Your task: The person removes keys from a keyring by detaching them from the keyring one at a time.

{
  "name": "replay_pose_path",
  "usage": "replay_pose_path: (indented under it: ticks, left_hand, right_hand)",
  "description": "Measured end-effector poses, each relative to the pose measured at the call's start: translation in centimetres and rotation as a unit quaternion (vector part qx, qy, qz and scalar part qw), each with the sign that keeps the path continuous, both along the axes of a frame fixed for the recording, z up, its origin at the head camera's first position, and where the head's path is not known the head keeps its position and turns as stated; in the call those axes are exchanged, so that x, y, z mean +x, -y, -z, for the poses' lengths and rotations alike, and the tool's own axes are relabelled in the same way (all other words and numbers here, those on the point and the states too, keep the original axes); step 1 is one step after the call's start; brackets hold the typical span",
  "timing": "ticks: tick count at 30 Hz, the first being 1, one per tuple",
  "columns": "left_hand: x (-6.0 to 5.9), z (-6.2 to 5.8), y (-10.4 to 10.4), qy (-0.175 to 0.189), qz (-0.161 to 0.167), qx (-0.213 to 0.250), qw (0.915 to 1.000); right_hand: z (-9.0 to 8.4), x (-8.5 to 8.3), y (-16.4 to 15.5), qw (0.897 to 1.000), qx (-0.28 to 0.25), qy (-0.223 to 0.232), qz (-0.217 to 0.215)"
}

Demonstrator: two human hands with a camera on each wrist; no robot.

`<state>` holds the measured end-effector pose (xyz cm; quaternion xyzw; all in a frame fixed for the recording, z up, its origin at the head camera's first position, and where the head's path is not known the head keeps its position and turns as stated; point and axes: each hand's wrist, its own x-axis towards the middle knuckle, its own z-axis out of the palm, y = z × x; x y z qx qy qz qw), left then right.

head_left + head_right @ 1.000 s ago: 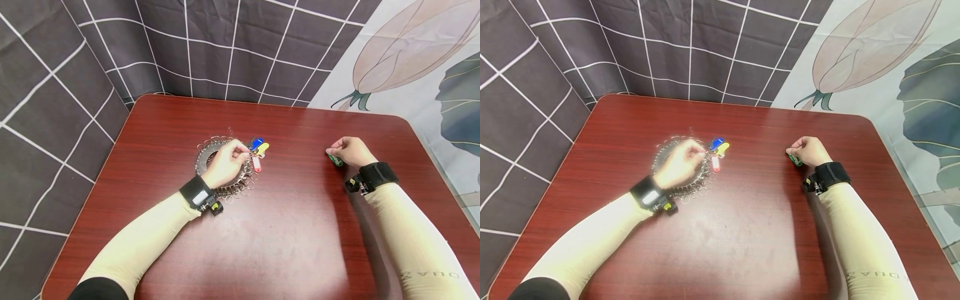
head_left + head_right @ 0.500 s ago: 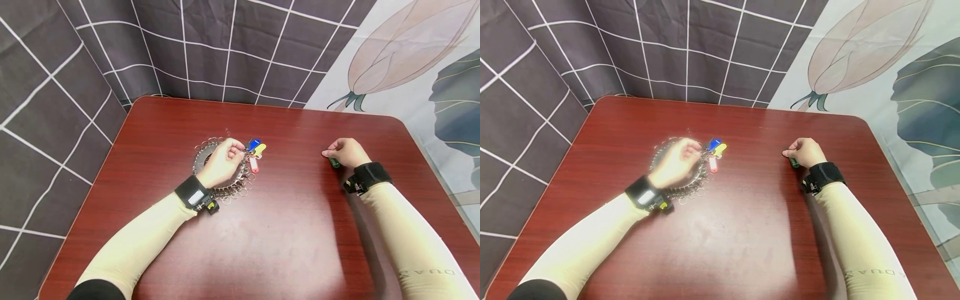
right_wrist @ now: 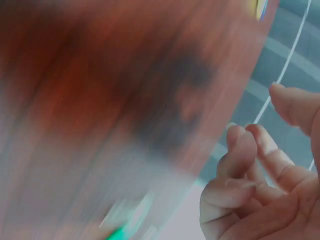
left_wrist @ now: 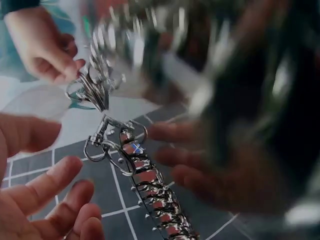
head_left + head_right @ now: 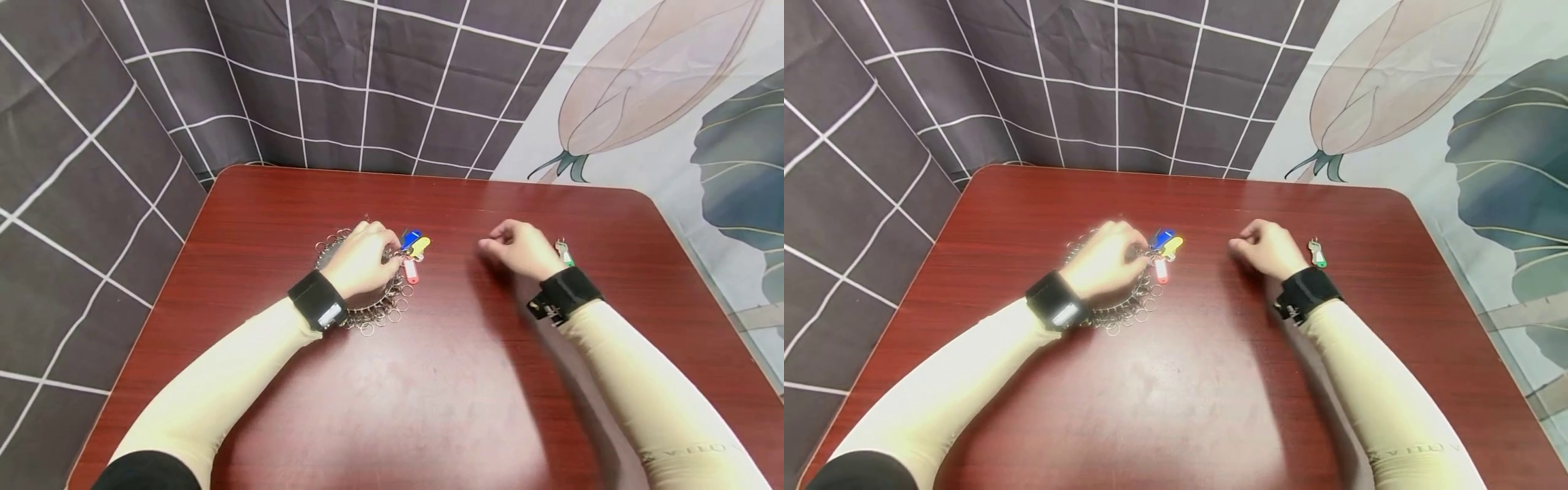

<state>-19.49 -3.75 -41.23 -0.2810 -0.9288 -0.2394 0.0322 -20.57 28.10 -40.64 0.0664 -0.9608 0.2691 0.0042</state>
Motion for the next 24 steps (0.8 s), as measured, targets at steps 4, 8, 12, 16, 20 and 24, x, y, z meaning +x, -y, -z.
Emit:
replay_pose_path:
  ticks: [4, 8, 12, 16, 20, 24]
  left_hand:
    - [-0.7, -0.4, -0.8, -0.007, 0.017, -0.046, 0.9987]
    - [-1.2, -0.2, -1.4, -0.008, 0.024, -0.077, 0.9967]
    - [-1.4, -0.1, -1.8, -0.007, 0.028, -0.105, 0.9941]
    - [-1.5, 0.2, -1.9, -0.005, 0.029, -0.125, 0.9917]
    - [-1.4, 0.6, -1.8, -0.003, 0.028, -0.149, 0.9884]
    - [-1.4, 0.8, -1.7, -0.001, 0.032, -0.156, 0.9872]
  right_hand:
    - [0.2, 0.1, 4.7, 0.997, -0.001, 0.013, -0.07]
    - [0.6, 0.2, 8.3, 0.993, -0.005, 0.023, -0.117]
    - [1.2, 0.0, 10.1, 0.99, 0.003, 0.024, -0.139]
    - [1.7, -0.2, 11.2, 0.989, 0.024, 0.016, -0.147]
    - [1.9, -0.2, 12.1, 0.989, 0.037, 0.01, -0.145]
    - [1.9, -0.1, 12.9, 0.99, 0.042, 0.006, -0.137]
